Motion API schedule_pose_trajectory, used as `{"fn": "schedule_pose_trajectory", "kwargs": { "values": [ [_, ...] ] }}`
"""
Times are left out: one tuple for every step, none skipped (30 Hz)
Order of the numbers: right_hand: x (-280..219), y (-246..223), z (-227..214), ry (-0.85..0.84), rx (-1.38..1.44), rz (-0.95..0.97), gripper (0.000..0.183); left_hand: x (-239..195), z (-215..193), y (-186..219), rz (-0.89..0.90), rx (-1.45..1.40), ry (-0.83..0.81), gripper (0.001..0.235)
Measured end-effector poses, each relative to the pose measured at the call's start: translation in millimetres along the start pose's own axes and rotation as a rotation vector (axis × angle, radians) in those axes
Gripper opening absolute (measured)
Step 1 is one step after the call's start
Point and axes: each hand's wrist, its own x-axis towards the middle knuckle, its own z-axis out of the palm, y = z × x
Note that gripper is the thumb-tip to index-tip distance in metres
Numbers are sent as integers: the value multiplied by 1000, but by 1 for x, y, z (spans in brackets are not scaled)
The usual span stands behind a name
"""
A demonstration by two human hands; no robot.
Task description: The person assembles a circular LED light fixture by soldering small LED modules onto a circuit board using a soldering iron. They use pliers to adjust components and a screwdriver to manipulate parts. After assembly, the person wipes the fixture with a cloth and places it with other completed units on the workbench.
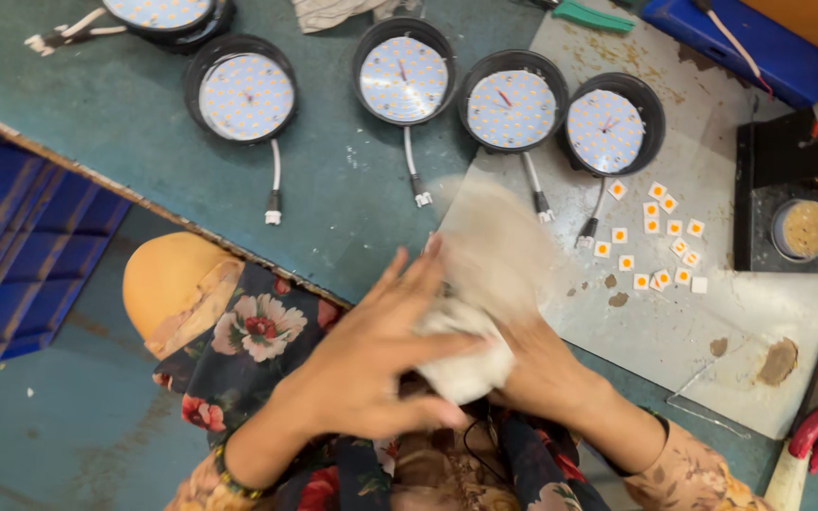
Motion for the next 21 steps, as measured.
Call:
{"fn": "schedule_pose_trajectory", "kwargs": {
  "values": [
    [1, -2, 0, -107, 117, 78, 54, 7, 4, 3, 112, 171, 9, 54],
    [3, -5, 0, -41, 42, -80, 54, 14, 9, 4, 227, 343, 14, 52],
    [4, -9, -2, 23, -32, -239, 54, 18, 17, 7, 159, 269, 2, 52],
    [2, -14, -6, 87, -107, -393, 54, 21, 26, 9, 97, 187, -11, 52],
    [-1, -18, -13, -86, -33, -256, 46, 22, 35, 9, 36, 105, -24, 52],
    [-5, -24, -19, -257, 41, -118, 40, 20, 41, 10, -24, 15, -34, 50],
    [-5, -29, -25, -428, 116, 22, 36, 18, 47, 11, -83, -76, -44, 49],
    [-4, -33, -29, -437, 141, 1, 41, 15, 52, 10, -143, -163, -55, 48],
    [-4, -38, -33, -447, 165, -19, 45, 12, 56, 8, -162, -236, -51, 47],
    [-3, -43, -37, -459, 192, -36, 50, 8, 61, 6, -183, -312, -48, 47],
    [-1, -46, -40, -506, 187, -6, 50, 5, 65, 4, -203, -389, -45, 48],
    [0, -49, -43, -554, 181, 25, 51, 2, 70, 3, -239, -412, -51, 49],
    [2, -52, -45, -603, 174, 57, 52, 0, 74, 0, -275, -435, -57, 50],
    [5, -54, -47, -599, 174, 33, 50, -2, 79, -2, -313, -456, -59, 51],
    [7, -57, -48, -594, 174, 9, 48, -4, 83, -5, -375, -447, -77, 52],
    [8, -60, -48, -590, 172, -18, 46, -6, 87, -9, -436, -436, -93, 54],
    [9, -62, -48, -695, 68, -6, 46, -8, 92, -13, -498, -425, -110, 55],
    [7, -64, -47, -797, -38, 4, 48, -9, 97, -19, -535, -464, -73, 56],
    [5, -64, -45, -896, -146, 14, 52, -9, 101, -25, -571, -504, -35, 57],
    [1, -62, -44, -695, -91, -154, 50, -10, 105, -30, -603, -542, 1, 59],
    [-5, -59, -44, -493, -35, -320, 49, -12, 107, -34, -625, -669, 89, 52]
  ]
}}
